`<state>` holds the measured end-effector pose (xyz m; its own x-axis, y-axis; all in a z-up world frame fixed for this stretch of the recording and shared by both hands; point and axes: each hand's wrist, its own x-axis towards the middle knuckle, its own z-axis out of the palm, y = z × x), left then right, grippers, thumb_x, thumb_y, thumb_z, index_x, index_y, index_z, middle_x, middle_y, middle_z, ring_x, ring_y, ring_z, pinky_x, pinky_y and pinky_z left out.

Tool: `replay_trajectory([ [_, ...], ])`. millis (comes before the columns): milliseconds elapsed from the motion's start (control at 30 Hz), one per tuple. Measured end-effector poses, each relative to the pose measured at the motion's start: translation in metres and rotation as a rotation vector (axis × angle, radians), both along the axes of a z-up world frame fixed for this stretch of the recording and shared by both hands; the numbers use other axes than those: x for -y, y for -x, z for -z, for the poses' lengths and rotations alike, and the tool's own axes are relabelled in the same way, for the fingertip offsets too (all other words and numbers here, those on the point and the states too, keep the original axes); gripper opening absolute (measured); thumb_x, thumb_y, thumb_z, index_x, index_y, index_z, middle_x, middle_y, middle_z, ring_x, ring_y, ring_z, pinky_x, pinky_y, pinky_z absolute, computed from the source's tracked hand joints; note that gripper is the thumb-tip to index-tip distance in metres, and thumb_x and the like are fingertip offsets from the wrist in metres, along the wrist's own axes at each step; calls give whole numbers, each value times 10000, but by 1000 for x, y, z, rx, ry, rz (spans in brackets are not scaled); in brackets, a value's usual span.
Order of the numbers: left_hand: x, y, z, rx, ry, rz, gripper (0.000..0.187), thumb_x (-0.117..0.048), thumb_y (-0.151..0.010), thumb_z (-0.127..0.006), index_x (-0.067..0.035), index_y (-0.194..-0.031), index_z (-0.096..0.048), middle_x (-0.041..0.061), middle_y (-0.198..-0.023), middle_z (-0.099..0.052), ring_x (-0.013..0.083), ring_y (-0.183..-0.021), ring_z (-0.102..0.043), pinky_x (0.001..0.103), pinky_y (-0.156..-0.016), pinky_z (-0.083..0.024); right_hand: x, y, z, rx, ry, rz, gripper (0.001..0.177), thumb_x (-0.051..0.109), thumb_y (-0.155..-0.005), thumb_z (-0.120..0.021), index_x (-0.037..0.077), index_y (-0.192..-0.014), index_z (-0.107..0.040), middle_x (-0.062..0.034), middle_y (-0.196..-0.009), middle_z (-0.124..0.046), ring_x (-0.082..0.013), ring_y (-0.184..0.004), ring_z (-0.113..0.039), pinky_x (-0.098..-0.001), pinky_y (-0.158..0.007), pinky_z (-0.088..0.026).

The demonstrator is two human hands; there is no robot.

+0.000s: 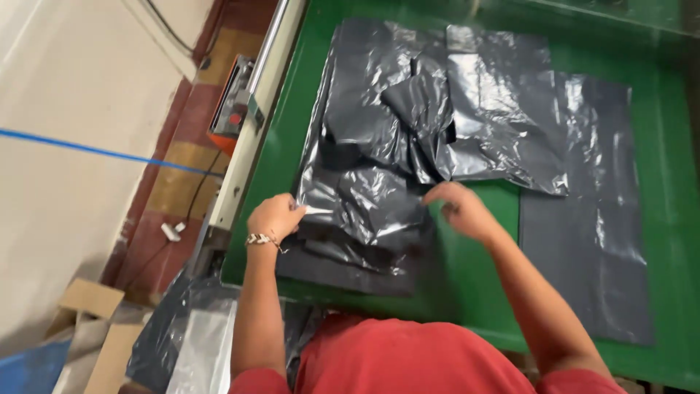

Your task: Folding plastic bags and inserting them into clear packaging sleeves at a conveyor belt station.

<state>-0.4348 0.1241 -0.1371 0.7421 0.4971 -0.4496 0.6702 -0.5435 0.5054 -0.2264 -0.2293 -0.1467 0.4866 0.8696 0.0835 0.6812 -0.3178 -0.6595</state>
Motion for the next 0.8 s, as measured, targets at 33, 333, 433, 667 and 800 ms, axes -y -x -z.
replay_trajectory([
  [33, -2, 0, -7, -179, -219, 66, 426, -513, -846, -593, -126, -901, -762, 129, -857, -767, 364, -907, -740, 477, -749, -582, 4, -17, -10, -29, -72, 195, 511, -110, -670, -556, 132, -1075, -754, -156, -1055, -731, -363, -1049, -684, -489, -994, -482],
  [333, 70, -224, -66, 418, -467, 397, 329, -404, -836, -722, -105, -969, -686, 96, -933, -726, 332, -977, -708, 487, -785, -592, 25, -83, 29, 704, 397, 365, 1188, 490, -441, -909, 145, -1478, -444, -143, -1357, -524, -367, -1244, -535, -537, -998, -474],
  [433, 92, -333, -16, 457, -436, 558, 360, -345, -843, -708, -61, -1065, -688, 132, -1058, -707, 343, -1092, -670, 512, -881, -567, 18, -77, 25, 591, 386, 350, 1019, 329, -642, -807, 145, -1539, -359, -159, -1494, -431, -361, -1410, -389, -571, -1107, -352],
  [667, 117, -440, 42, 171, -421, 597, 544, -430, -912, -630, -96, -1337, -566, 123, -1394, -530, 321, -1339, -466, 573, -1065, -411, 27, -150, 31, 328, 511, 475, 965, 307, -714, -719, 244, -1569, -274, -105, -1564, -325, -342, -1414, -366, -541, -1120, -338],
  [800, 104, -454, 55, 140, -371, 544, 568, -392, -842, -695, -78, -1297, -565, 133, -1276, -605, 370, -1225, -568, 568, -963, -484, 20, -166, 36, 431, 557, 218, 800, 429, -651, -788, 307, -1380, -482, 38, -1176, -584, -236, -1179, -520, -445, -990, -416],
])
